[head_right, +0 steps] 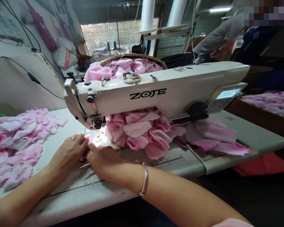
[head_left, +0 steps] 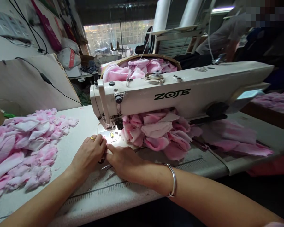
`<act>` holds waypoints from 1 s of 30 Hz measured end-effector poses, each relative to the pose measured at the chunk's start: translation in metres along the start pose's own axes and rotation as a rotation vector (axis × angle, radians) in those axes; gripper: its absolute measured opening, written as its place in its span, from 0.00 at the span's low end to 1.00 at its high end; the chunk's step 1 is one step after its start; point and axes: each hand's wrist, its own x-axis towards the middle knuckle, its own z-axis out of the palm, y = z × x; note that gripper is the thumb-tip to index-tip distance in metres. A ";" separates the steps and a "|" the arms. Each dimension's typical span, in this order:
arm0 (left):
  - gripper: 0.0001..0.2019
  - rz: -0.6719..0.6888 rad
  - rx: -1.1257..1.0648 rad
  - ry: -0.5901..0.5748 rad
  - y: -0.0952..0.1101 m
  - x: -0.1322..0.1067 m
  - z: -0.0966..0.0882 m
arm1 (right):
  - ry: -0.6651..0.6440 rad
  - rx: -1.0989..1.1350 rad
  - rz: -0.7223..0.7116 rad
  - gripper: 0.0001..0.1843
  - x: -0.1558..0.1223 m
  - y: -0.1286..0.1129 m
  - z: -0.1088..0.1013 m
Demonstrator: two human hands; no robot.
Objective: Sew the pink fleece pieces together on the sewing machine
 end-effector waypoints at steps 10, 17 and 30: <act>0.09 0.046 -0.079 0.164 0.000 -0.008 -0.001 | 0.000 -0.014 0.009 0.19 0.001 0.001 0.002; 0.03 0.028 -0.022 0.071 -0.011 -0.014 0.010 | 0.000 -0.018 0.011 0.18 0.002 -0.001 0.000; 0.08 0.043 -0.396 0.117 -0.018 -0.011 0.019 | -0.081 -0.016 0.059 0.14 0.003 -0.003 -0.004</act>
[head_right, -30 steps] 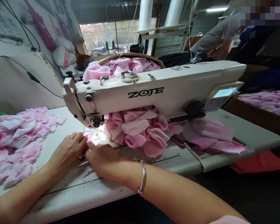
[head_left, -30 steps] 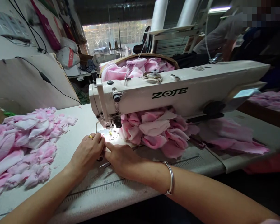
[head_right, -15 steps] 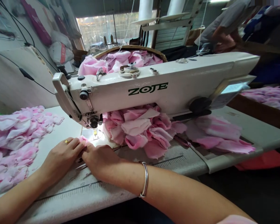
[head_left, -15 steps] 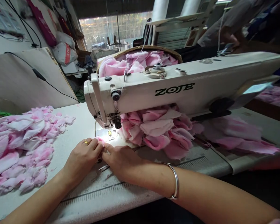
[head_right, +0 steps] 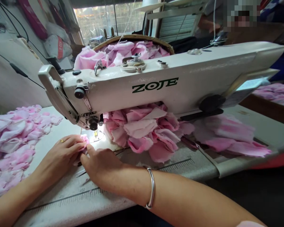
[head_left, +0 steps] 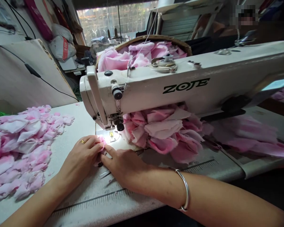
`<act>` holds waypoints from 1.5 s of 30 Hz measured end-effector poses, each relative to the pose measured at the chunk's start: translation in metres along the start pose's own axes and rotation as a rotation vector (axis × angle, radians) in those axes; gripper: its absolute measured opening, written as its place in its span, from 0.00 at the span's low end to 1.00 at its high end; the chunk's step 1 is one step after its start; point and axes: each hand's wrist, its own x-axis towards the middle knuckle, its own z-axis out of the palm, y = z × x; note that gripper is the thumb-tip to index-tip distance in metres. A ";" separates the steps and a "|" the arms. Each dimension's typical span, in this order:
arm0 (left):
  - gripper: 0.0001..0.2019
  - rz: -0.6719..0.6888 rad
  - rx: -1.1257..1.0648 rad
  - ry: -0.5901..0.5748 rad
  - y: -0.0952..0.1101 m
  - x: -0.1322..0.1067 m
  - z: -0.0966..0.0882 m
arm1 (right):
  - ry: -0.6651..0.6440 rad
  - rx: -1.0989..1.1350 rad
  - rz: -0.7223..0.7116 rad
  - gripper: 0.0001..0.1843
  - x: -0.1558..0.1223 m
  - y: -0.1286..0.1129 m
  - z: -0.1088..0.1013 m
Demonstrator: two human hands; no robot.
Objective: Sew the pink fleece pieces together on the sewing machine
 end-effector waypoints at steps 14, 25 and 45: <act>0.04 -0.096 -0.132 0.060 -0.004 -0.007 0.009 | -0.074 0.031 0.028 0.13 -0.001 0.004 0.001; 0.11 0.063 0.163 0.140 0.001 -0.013 -0.006 | 0.053 0.069 0.008 0.08 0.001 0.001 0.004; 0.11 0.043 0.225 -0.039 0.013 -0.007 -0.005 | -0.060 0.064 0.048 0.14 0.006 -0.001 -0.003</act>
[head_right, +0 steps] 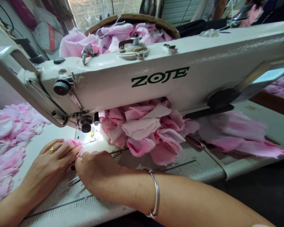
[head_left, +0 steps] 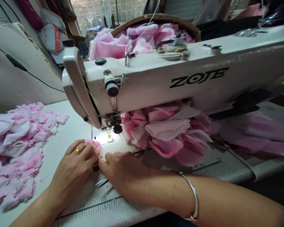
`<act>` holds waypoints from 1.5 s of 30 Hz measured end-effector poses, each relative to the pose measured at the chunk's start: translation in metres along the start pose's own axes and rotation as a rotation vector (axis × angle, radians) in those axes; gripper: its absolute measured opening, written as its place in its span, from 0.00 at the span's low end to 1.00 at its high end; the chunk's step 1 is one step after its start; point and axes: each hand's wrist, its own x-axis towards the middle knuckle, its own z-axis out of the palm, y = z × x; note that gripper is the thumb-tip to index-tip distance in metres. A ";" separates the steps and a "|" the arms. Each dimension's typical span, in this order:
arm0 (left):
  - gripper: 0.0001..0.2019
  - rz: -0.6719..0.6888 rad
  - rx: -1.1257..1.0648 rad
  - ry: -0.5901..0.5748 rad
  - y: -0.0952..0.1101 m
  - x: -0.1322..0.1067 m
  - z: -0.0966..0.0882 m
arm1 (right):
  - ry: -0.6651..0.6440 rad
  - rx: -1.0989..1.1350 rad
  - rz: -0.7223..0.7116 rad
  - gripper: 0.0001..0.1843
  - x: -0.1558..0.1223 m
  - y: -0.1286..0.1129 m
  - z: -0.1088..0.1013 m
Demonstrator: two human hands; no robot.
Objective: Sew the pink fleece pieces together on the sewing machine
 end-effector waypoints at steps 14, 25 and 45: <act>0.15 0.008 -0.008 0.049 0.000 -0.004 0.004 | 0.002 0.143 -0.009 0.15 -0.013 0.028 -0.028; 0.11 -0.045 -0.060 0.083 0.001 -0.005 0.002 | 0.133 -0.438 -0.060 0.13 -0.007 0.019 -0.010; 0.12 -0.022 -0.227 0.055 -0.006 -0.003 0.002 | 0.104 -0.484 -0.091 0.12 -0.004 0.017 -0.008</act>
